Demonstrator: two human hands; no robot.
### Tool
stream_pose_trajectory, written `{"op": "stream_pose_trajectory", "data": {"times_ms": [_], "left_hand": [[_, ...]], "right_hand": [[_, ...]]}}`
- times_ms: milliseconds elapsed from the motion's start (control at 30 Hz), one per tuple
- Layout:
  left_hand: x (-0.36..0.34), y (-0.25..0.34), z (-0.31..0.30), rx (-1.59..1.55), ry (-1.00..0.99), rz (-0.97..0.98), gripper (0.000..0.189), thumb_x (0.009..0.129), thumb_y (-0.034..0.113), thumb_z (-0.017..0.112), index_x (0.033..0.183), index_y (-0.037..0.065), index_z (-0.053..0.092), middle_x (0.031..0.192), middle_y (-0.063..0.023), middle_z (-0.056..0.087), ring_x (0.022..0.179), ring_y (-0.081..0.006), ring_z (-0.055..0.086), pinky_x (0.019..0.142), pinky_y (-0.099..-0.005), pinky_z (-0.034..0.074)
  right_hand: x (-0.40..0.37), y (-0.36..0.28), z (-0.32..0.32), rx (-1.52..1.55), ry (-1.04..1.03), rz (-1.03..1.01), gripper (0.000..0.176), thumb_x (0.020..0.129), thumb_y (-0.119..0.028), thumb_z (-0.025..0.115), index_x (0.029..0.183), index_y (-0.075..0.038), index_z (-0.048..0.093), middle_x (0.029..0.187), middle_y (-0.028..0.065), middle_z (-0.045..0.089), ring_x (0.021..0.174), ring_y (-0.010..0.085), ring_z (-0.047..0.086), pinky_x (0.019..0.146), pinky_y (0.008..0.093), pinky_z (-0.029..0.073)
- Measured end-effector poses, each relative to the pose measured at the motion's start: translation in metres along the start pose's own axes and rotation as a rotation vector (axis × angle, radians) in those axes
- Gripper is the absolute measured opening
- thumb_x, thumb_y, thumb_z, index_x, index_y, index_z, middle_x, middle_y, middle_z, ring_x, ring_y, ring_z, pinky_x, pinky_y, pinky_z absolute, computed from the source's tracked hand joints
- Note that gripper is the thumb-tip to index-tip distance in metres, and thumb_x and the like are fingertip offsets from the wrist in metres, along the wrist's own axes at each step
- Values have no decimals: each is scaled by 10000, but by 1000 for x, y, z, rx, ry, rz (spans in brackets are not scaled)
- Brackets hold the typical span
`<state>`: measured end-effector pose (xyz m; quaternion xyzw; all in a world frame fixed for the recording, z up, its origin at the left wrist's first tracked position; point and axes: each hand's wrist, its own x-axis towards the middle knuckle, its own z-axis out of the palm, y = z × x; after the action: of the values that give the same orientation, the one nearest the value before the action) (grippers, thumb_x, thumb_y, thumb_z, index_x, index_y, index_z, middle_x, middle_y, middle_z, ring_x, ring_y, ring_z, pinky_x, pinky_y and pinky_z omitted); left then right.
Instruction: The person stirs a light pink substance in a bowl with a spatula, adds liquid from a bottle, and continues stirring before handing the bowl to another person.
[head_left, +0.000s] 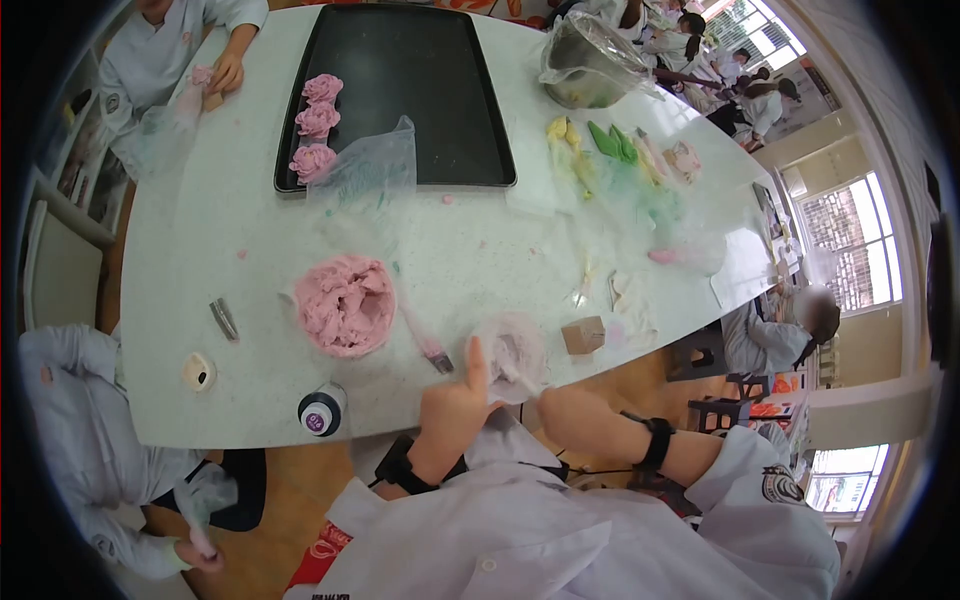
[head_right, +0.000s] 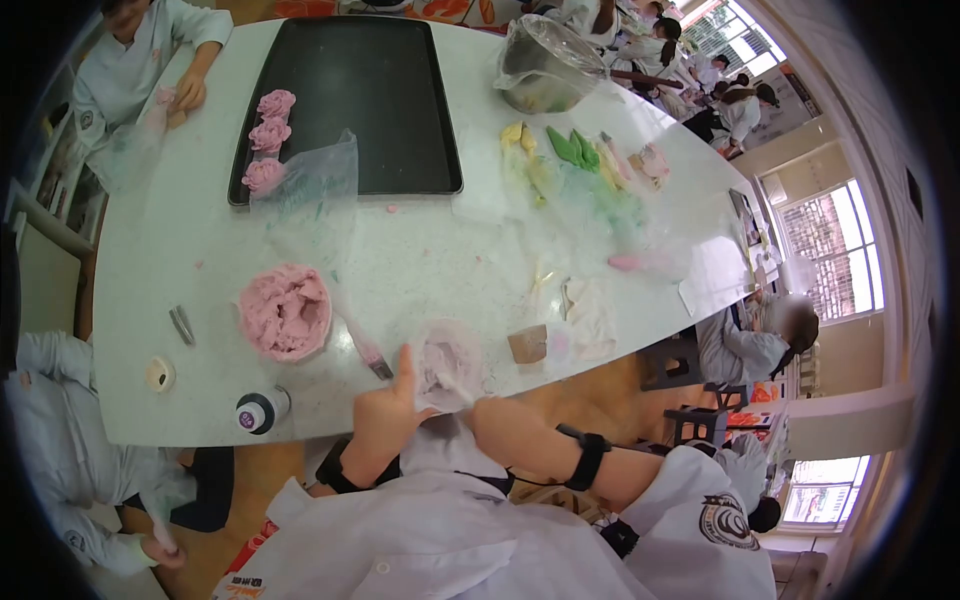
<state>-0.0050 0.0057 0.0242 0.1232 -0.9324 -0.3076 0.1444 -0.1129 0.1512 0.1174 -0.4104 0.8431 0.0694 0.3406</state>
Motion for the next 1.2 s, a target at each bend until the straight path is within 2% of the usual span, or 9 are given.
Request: {"op": "stream_pose_trajectory", "data": {"times_ms": [167,233,333,567,667,733,867,1033,1200], "left_hand": [[-2,2,-5,-12,-29,-10,1041,542,374,820,1371,-36,343,543,-92,529,435,-260,531,416,-346,394],[0,0,-8,-44,-60,-51,1038,545,380,820,1370,-36,347,552,-94,539,442,-259,537,420,-345,402],[-1,-3,-8,-69,-63,-40,1040,555,391,820,1374,-35,340,571,-104,560,454,-264,549,435,-343,420],[-5,1,-4,-89,-74,-81,1055,568,436,811,1372,-51,333,600,-115,585,458,-263,552,444,-340,430],[-5,1,-3,-79,-83,-64,1058,596,442,794,1384,-60,299,577,-106,573,447,-258,549,431,-343,421],[-6,-1,-3,-91,-81,-39,1058,620,437,781,1397,-65,267,551,-97,560,440,-255,549,420,-346,412],[-4,-7,-7,-190,-47,-97,1046,580,445,807,1373,-46,333,613,-128,595,487,-270,582,457,-337,447],[-5,-8,-9,-162,-43,-57,1050,571,458,803,1367,-48,343,620,-123,599,481,-261,578,451,-330,443],[-11,0,-5,-20,5,53,899,668,331,739,1372,-63,343,496,-38,481,399,-189,499,392,-302,388]], "right_hand": [[-1,-24,-55,482,-426,265,365,911,-229,448,803,82,606,732,253,637,644,356,647,544,423,497],[-6,-5,-63,297,-246,-37,353,915,-250,470,790,52,603,689,234,631,588,343,641,533,413,502],[-23,4,-67,-235,40,-53,299,935,-252,457,819,4,561,613,181,586,641,318,640,531,425,481],[4,19,-17,-302,176,18,315,939,-236,442,782,14,552,598,182,589,560,323,632,480,407,489],[3,2,-3,-48,38,-112,331,949,-263,438,810,16,550,607,169,593,509,276,611,436,371,459],[4,-23,-34,385,-532,204,378,961,-305,420,824,17,565,647,160,603,523,271,589,455,383,444],[-11,-8,-67,471,-515,242,407,955,-276,397,853,52,614,690,215,601,562,334,598,466,408,466],[-13,10,-73,-207,84,33,387,955,-306,436,791,10,587,705,192,614,600,329,623,514,418,478],[-6,23,-3,-138,50,59,382,948,-311,448,782,-1,597,701,204,614,639,342,636,547,429,493]]}}
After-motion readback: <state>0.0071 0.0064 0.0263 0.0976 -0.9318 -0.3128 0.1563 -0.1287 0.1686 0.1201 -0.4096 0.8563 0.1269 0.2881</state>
